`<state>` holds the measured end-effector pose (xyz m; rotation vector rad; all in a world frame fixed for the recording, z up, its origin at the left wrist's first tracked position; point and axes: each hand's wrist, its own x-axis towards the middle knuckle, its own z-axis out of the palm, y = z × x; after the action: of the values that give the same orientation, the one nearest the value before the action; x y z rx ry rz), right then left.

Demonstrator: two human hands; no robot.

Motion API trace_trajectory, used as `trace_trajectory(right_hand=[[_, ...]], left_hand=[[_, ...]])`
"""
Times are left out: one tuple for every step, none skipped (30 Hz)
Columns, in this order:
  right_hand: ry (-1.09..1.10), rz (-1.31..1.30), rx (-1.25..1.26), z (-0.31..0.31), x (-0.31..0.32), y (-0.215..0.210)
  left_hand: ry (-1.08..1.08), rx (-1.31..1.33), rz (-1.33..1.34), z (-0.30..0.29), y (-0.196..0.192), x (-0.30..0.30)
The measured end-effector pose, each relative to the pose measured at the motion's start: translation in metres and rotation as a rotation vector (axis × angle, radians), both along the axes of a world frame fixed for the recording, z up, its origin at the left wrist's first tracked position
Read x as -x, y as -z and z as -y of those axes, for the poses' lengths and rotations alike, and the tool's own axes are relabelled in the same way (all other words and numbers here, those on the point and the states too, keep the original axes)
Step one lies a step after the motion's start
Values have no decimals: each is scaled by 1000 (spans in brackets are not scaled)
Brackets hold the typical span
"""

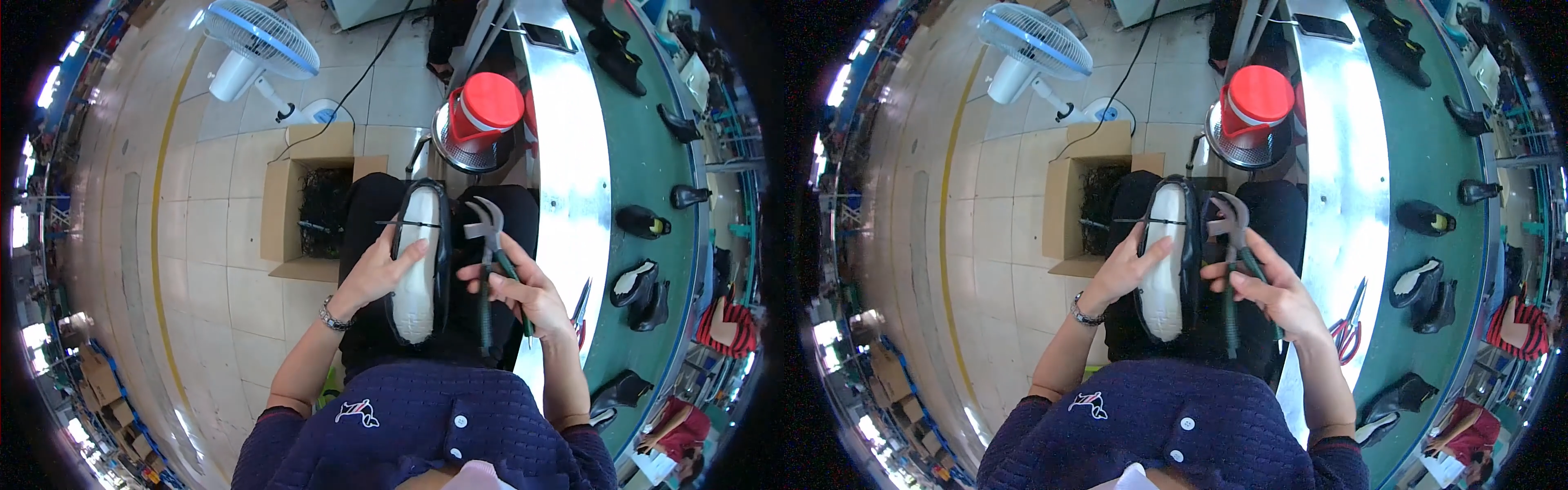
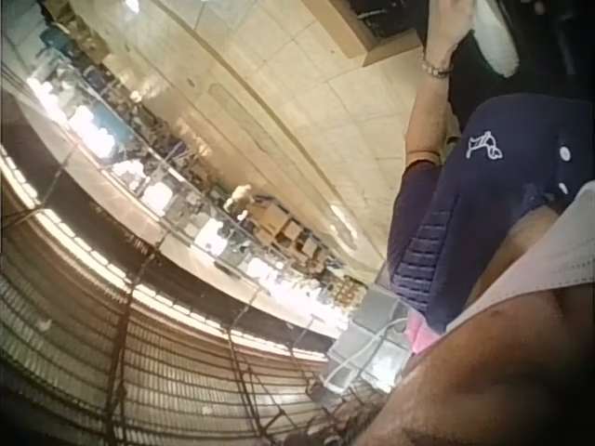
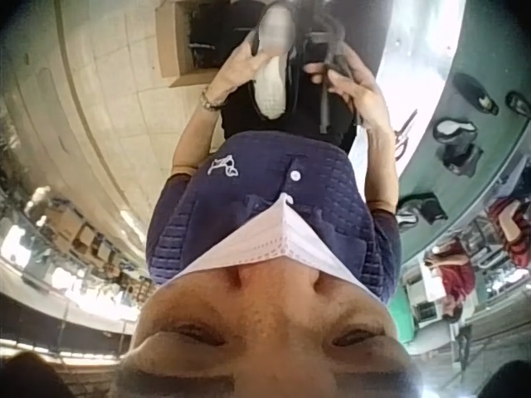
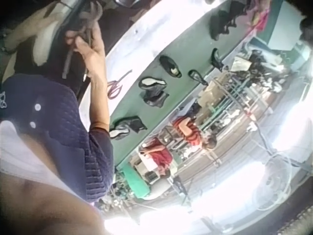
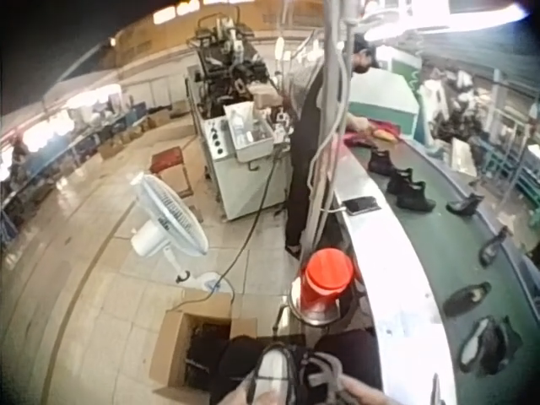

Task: Trimming and finishing the sole edges of a shoe using pliers and scissors.

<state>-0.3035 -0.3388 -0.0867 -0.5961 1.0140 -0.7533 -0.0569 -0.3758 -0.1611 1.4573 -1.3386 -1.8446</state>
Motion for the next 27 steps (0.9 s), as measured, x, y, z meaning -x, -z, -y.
trace_trajectory(right_hand=[[-52, 13, -29, 8, -8, -5], [-103, 25, -60, 15, -17, -9], [-144, 0, -77, 21, -23, -11], [-160, -11, -82, 28, -29, -13], [-173, -23, -95, 34, -36, -15], [-185, -34, -107, 39, -42, -17], [-164, -58, -105, 43, -47, -15], [-174, -72, -110, 45, -48, -14], [-143, -71, -133, 45, -50, -14], [-108, -70, -157, 44, -51, -15], [-64, -73, -210, 43, -54, -16], [-65, -84, -215, 47, -53, -18], [-144, -165, -203, 53, -50, -20], [-222, -245, -191, 58, -48, -22], [-267, -284, -174, 61, -48, -25], [-269, -291, -175, 62, -47, -24], [-306, -326, -91, 61, -46, -22], [-344, -359, -8, 60, -46, -19], [-348, -363, -7, 58, -45, -15], [-356, -442, 53, 54, -44, -10], [-363, -520, 114, 52, -43, -7], [-366, -519, 114, 50, -43, -6], [-384, -588, 152, 48, -44, -5], [-401, -655, 191, 47, -44, -5], [-400, -654, 192, 46, -45, -4], [-409, -685, 209, 45, -45, -4], [-417, -716, 227, 45, -46, -4]], left_hand=[[-21, 90, 43, 2, 2, -2], [-42, 178, 86, 4, 3, -4], [-45, 251, 79, 7, 3, -5], [-63, 246, 70, 11, 6, -5], [-79, 401, 92, 15, 9, -4], [-96, 556, 115, 18, 12, 0], [-197, 499, 10, 24, 6, 8], [-209, 494, 0, 29, 7, 11], [-209, 481, 4, 34, 8, 14], [-205, 467, 6, 37, 9, 16], [-239, 563, 61, 37, 7, 18], [-244, 557, 51, 38, 7, 18], [-266, 612, 96, 39, 8, 18], [-287, 666, 143, 39, 8, 18], [-292, 660, 138, 38, 10, 19], [-300, 713, 154, 38, 11, 20], [-307, 766, 171, 38, 12, 20], [-310, 763, 167, 37, 12, 20], [-316, 748, 153, 37, 13, 20], [-321, 733, 140, 37, 12, 20], [-324, 732, 138, 37, 11, 19], [-300, 669, 118, 38, 6, 17], [-276, 606, 98, 39, 3, 15], [-276, 605, 99, 39, 5, 15], [-264, 672, 75, 41, 9, 13], [-251, 740, 50, 42, 12, 11], [-248, 741, 50, 43, 17, 9]])
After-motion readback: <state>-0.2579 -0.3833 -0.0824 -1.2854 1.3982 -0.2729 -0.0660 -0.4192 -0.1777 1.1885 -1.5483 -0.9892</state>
